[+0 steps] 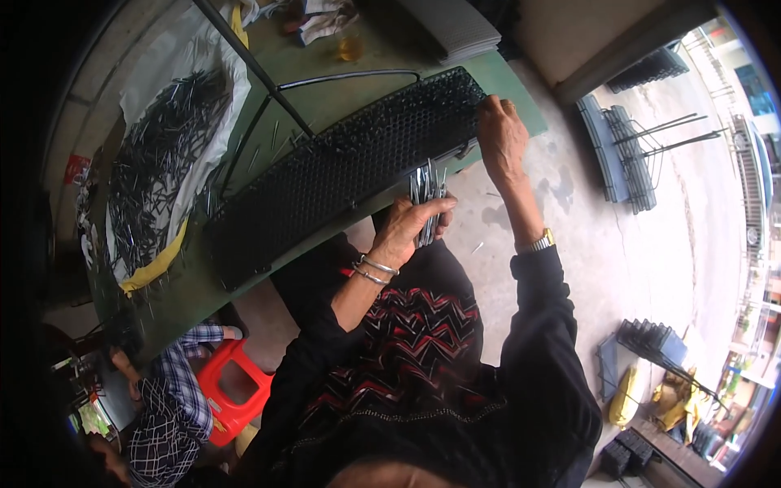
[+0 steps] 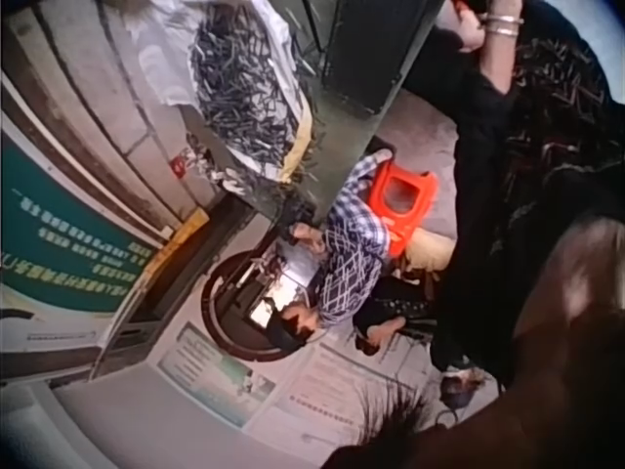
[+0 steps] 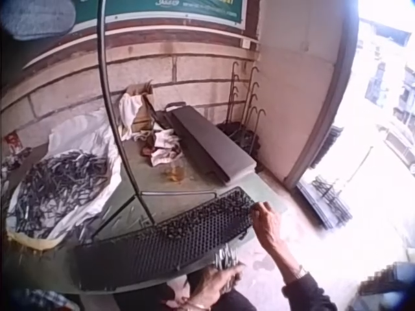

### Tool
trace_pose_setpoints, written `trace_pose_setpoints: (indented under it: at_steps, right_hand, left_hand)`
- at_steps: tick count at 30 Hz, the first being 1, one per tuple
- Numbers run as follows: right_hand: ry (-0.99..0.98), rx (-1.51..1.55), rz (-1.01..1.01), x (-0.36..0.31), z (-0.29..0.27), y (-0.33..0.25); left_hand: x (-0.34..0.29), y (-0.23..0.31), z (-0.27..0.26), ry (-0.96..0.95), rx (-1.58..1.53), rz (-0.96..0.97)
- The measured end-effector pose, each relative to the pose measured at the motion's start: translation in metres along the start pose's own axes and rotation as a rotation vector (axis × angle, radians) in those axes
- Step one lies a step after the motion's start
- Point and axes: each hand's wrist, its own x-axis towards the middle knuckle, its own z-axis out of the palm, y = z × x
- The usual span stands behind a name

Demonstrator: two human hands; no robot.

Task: Sorting and inspecting small metal components at a workbench in a fabrication setting.

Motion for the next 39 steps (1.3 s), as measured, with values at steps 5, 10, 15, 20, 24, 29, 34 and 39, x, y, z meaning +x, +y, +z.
trace_pose_setpoints:
  at_steps: [5,10,15,20,24,29,34,39]
  right_hand:
    - [-0.044,-0.101,0.004,-0.005,-0.012,-0.021]
    - [-0.743,0.462,0.168,-0.026,-0.060,-0.037]
    - [-0.796,0.538,0.210,-0.043,-0.064,-0.036]
    - [-0.321,0.535,0.308,-0.031,-0.058,-0.035]
    - [-0.011,0.326,0.167,-0.017,-0.037,-0.019]
    - [0.155,0.143,0.007,-0.009,-0.014,-0.002]
    - [0.135,0.079,-0.050,-0.004,-0.013,-0.004]
    - [0.094,0.105,0.022,-0.008,-0.005,0.006]
  left_hand:
    - [0.000,-0.001,0.001,0.032,-0.016,0.029]
    - [0.000,-0.002,-0.004,0.017,0.017,-0.020]
    - [0.000,-0.003,0.000,-0.010,0.040,-0.014]
    - [0.005,-0.002,0.000,0.009,0.025,0.005]
    - [0.004,0.004,0.003,0.001,0.050,-0.035]
    - [0.003,0.005,0.007,-0.055,0.067,0.004]
    - [0.004,0.000,0.005,-0.081,0.044,0.010]
    - [0.002,-0.004,0.004,-0.085,0.028,-0.034]
